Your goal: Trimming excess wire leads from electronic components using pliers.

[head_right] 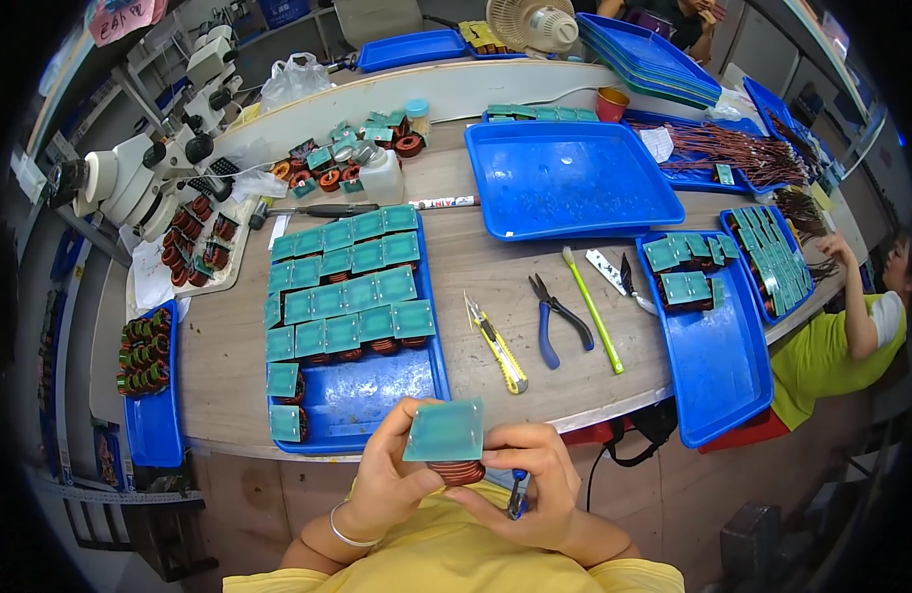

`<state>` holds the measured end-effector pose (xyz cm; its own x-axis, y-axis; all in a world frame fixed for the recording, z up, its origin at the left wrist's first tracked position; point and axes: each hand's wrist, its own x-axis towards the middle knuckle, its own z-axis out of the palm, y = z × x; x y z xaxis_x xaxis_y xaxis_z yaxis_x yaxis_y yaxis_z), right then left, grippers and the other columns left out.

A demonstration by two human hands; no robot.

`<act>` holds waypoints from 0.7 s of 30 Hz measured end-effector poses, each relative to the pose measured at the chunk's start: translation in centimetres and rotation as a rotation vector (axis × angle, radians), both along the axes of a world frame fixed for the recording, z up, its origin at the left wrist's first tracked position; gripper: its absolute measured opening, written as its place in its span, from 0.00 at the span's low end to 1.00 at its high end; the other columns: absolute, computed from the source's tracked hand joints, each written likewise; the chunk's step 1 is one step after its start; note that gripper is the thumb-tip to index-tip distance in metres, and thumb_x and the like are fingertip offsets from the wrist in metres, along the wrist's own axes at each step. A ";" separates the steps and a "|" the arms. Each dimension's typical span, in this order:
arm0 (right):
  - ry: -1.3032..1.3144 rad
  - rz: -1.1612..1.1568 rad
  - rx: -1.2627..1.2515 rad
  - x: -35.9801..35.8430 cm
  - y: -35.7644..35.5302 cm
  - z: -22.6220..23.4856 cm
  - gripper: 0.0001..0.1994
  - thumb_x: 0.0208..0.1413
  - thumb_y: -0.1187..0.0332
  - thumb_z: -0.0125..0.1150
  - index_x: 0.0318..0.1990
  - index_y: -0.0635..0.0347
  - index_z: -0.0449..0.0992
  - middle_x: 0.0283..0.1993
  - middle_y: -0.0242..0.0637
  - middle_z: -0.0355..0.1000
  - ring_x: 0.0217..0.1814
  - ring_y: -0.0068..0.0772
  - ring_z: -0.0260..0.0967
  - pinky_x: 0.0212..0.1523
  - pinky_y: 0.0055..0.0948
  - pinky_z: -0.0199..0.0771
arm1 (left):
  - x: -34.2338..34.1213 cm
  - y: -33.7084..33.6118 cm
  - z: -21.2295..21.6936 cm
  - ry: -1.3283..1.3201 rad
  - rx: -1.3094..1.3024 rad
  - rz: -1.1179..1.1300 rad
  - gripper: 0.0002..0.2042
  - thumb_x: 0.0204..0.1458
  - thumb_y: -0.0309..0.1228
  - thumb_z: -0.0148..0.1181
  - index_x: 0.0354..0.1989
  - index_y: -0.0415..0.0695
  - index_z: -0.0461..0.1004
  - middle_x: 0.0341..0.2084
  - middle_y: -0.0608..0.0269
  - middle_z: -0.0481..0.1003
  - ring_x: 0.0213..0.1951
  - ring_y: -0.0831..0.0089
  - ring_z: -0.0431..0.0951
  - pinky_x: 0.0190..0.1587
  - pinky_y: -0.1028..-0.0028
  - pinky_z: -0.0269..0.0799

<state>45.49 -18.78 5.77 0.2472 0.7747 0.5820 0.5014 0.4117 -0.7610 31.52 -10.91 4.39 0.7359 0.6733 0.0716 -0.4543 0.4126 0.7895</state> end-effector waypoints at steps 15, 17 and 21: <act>-0.057 0.048 -0.135 4.5 0.4 0.8 0.23 0.53 0.53 0.49 0.43 0.67 0.69 0.39 0.45 0.67 0.37 0.38 0.66 0.39 0.32 0.65 | -0.9 1.2 0.5 0.073 -0.135 -0.068 0.33 0.45 0.28 0.59 0.59 0.36 0.51 0.48 0.53 0.66 0.43 0.72 0.68 0.48 0.71 0.64; -0.167 0.073 -0.242 4.5 0.5 2.0 0.25 0.52 0.47 0.48 0.41 0.66 0.70 0.37 0.44 0.67 0.35 0.37 0.65 0.38 0.33 0.66 | -1.0 1.5 0.4 0.065 -0.110 -0.107 0.31 0.46 0.22 0.60 0.58 0.39 0.51 0.48 0.55 0.66 0.47 0.74 0.68 0.50 0.72 0.65; -0.507 0.154 -0.348 4.4 0.6 4.1 0.25 0.46 0.45 0.55 0.37 0.62 0.70 0.32 0.41 0.65 0.32 0.40 0.63 0.35 0.34 0.64 | -0.9 1.4 0.5 0.189 0.196 0.040 0.31 0.39 0.20 0.66 0.53 0.40 0.57 0.44 0.58 0.69 0.42 0.75 0.71 0.45 0.75 0.69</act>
<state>49.87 -18.20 9.82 -0.1230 0.9444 0.3049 0.7896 0.2793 -0.5464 30.66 -9.55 4.87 0.7219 0.6887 0.0673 -0.3043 0.2286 0.9247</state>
